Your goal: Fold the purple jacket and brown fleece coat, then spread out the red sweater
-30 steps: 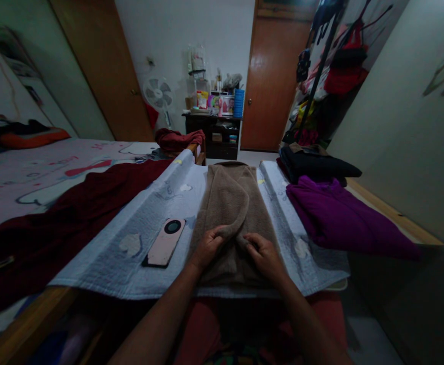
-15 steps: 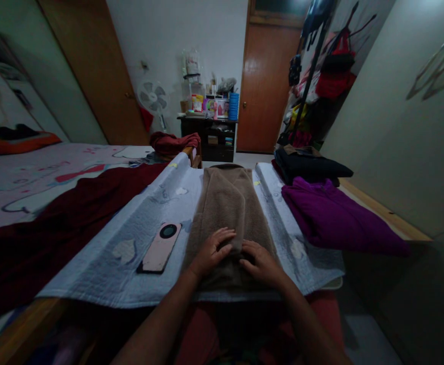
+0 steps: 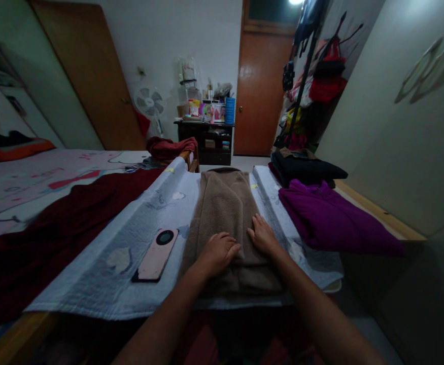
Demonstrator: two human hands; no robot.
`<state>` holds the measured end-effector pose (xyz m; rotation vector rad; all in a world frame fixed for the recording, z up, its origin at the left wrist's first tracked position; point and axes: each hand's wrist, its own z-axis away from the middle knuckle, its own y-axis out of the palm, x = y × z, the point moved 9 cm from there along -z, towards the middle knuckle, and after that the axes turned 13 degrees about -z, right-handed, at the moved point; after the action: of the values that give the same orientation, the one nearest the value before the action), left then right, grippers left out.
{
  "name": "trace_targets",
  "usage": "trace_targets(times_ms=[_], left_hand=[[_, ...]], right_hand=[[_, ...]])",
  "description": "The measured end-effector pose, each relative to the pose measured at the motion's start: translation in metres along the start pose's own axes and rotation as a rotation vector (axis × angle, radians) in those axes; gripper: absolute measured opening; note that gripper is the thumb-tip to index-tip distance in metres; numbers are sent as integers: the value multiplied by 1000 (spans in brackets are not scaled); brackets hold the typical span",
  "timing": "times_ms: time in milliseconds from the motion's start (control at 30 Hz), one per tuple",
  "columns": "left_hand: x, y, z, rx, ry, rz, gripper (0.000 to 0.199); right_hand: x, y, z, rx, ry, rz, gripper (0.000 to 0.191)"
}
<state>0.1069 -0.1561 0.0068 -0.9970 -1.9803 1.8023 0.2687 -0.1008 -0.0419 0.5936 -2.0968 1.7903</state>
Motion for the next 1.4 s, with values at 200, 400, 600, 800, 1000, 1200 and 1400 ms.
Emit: trace_targets(times_ms=[200,400,600,800,1000,1200,1400], left_hand=[[-4,1,-28,72,-34,-139,29],[5,3,-39,104,-93,-114,8],[1,8,-35,55,-76,-160,27],[17,26,-32,99,-112,-76,71],[32,36,-29,126,-197,-77,80],[33,40,-27,149,-229,-115,80],[34,42,-24,169,-248,-207,80]], right_hand=[[-2,3,-28,93,-2,53,57],[-5,5,-53,166,72,92,55],[3,6,-75,132,111,109,43],[15,9,-93,120,63,59,36],[23,7,-105,63,34,-50,49],[30,24,-100,95,50,-102,55],[29,28,-94,54,47,-59,55]])
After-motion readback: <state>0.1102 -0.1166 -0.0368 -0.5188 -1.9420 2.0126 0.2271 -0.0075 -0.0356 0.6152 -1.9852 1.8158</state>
